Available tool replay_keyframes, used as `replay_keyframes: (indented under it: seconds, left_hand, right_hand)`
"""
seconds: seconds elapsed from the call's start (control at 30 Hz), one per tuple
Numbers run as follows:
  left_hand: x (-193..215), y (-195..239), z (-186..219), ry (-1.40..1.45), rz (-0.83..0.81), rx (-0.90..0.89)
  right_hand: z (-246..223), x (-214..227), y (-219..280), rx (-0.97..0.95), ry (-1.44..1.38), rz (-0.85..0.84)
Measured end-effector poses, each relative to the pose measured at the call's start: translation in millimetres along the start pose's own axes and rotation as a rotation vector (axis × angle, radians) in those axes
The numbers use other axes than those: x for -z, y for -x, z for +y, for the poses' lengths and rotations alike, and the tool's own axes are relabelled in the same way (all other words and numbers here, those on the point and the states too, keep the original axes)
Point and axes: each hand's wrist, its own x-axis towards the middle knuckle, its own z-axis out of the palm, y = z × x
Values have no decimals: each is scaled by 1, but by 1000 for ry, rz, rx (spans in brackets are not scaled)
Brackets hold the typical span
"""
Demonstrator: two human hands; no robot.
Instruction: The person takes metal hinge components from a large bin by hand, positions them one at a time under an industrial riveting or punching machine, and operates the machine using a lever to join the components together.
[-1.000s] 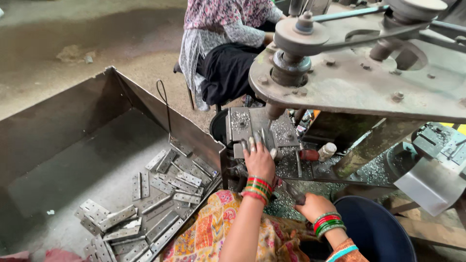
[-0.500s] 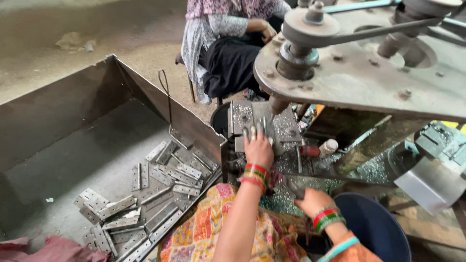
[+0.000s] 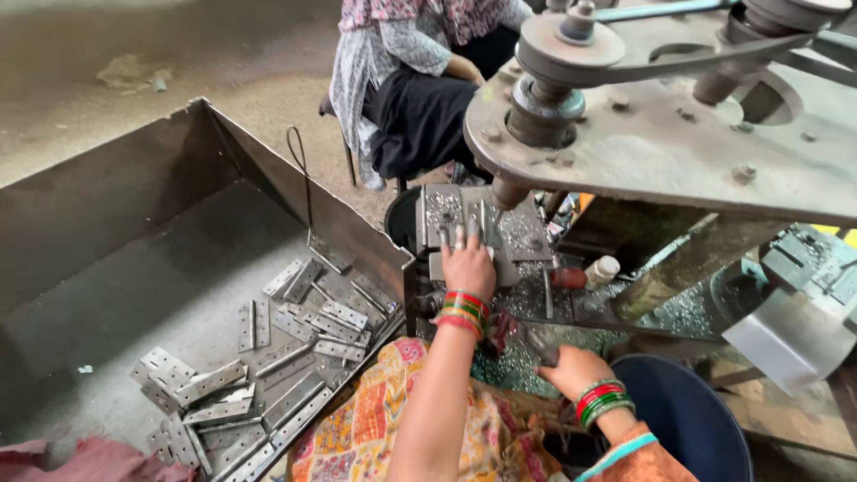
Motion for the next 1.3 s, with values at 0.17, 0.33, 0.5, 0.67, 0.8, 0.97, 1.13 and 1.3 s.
replay_keyframes:
  seconds: [0.17, 0.33, 0.5, 0.67, 0.8, 0.97, 1.13, 1.3]
  left_hand:
    - [3, -4, -3, -38, -21, -14]
    - [-6, 13, -3, 26, 43, -11]
    - [-14, -14, -6, -39, -42, -13]
    - [-3, -7, -5, -29, 75, -36]
    - [-8, 11, -3, 63, -37, -28]
    - [-3, -34, -25, -9, 53, 150]
    - [35, 19, -37, -134, 261, 85]
    - [31, 106, -91, -46, 520, 320]
  right_hand:
    - [5, -59, 17, 54, -184, 247]
    - [5, -25, 2, 3, -29, 44]
    - [-2, -4, 5, 24, 16, 69]
    - [10, -65, 6, 93, -93, 284]
    - [15, -42, 3, -39, -80, 38]
    - [-12, 21, 1, 17, 109, -63]
    - [-11, 22, 7, 39, 98, 2]
    - [-9, 22, -2, -19, 136, -72]
